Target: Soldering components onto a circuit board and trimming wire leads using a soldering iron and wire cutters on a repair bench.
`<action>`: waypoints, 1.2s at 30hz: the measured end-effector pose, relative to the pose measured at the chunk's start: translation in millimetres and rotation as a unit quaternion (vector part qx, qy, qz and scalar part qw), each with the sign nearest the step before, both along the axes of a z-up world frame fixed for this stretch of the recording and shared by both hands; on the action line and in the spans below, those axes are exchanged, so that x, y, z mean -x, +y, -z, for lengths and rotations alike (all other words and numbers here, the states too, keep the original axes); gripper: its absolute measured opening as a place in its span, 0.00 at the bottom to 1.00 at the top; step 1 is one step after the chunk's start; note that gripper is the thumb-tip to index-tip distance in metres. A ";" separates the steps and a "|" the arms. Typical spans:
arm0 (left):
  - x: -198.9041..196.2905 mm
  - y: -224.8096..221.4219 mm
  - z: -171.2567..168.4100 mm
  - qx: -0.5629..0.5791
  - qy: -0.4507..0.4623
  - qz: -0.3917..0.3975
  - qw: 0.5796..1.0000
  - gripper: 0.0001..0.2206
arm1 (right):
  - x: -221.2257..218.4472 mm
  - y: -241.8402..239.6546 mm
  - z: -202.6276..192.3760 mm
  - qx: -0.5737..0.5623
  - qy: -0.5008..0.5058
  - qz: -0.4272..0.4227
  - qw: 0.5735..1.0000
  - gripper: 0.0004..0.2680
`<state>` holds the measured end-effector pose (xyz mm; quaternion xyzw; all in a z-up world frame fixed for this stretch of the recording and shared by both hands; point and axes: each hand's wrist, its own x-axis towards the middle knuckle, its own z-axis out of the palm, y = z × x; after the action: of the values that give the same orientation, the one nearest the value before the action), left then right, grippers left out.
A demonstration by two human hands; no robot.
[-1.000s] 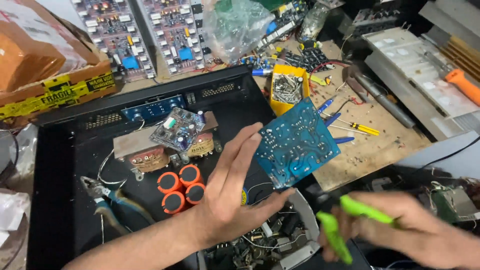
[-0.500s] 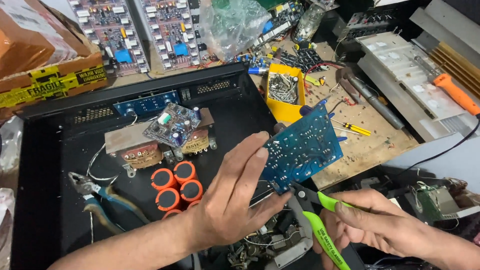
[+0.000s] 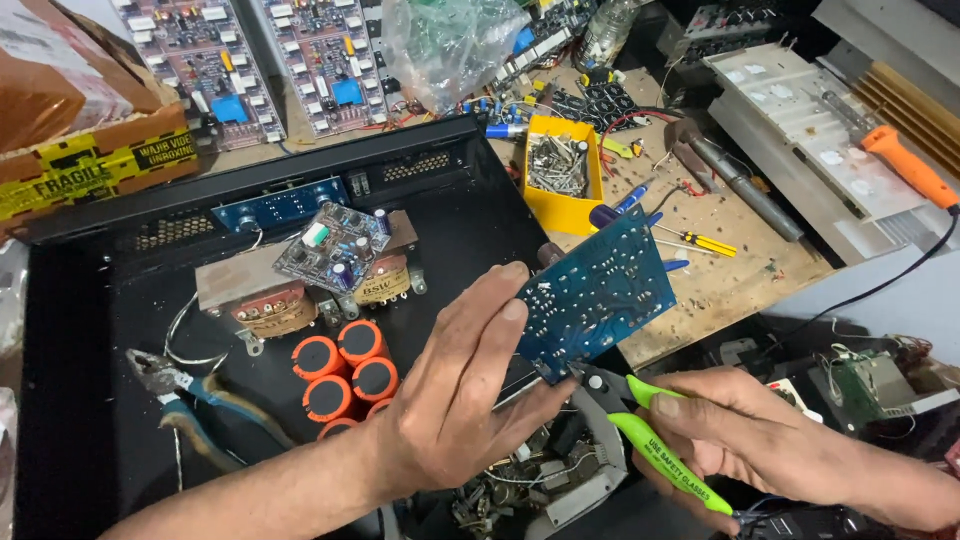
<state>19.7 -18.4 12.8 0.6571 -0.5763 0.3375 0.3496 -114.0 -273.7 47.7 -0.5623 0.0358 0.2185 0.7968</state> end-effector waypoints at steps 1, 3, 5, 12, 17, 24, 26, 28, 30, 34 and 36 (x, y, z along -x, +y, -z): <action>-0.2 -0.9 0.3 0.010 -0.001 -0.003 1.000 0.33 | -0.5 -0.4 0.8 0.015 0.008 0.002 1.000 0.15; -0.5 -0.9 0.3 0.009 0.004 0.002 1.000 0.33 | -1.0 -1.8 1.9 0.023 0.001 -0.001 1.000 0.14; -0.5 -1.8 -2.9 0.007 0.007 0.007 1.000 0.33 | -0.7 -4.5 4.8 0.032 -0.006 -0.003 0.999 0.14; -5.1 -7.4 -3.2 0.047 0.146 0.038 0.987 0.42 | -5.2 1.5 -14.3 0.009 -0.230 -0.014 0.973 0.13; -5.7 -6.2 -3.0 0.051 0.195 0.049 0.978 0.44 | 0.2 -12.6 4.2 0.153 -0.061 0.011 0.986 0.12; -4.2 -3.3 -5.7 0.031 0.201 0.049 0.978 0.45 | -0.2 -15.1 11.4 0.154 0.017 0.045 0.987 0.13; -3.5 -1.6 -6.9 0.023 0.208 0.056 0.976 0.45 | -2.1 -13.0 8.4 0.142 0.009 0.040 0.989 0.12; -2.0 0.1 -5.7 0.011 0.214 0.072 0.974 0.43 | -3.3 -13.6 7.8 0.231 -0.053 0.015 0.972 0.13; -2.4 -0.1 -4.8 0.011 0.215 0.075 0.974 0.43 | -3.3 -6.3 1.7 0.190 -0.042 0.016 0.981 0.12; -2.6 -2.5 -4.6 0.033 0.176 0.057 0.982 0.43 | -2.7 1.4 -1.8 0.110 -0.066 -0.001 0.992 0.11; -2.2 -2.8 -4.4 0.045 0.151 0.054 0.986 0.43 | -2.2 -0.2 -0.8 0.164 -0.092 0.002 0.982 0.12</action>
<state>22.0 -21.2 17.2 0.6520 -0.5359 0.2408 0.4793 -111.9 -273.8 48.5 -0.7029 -0.0010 0.1557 0.6940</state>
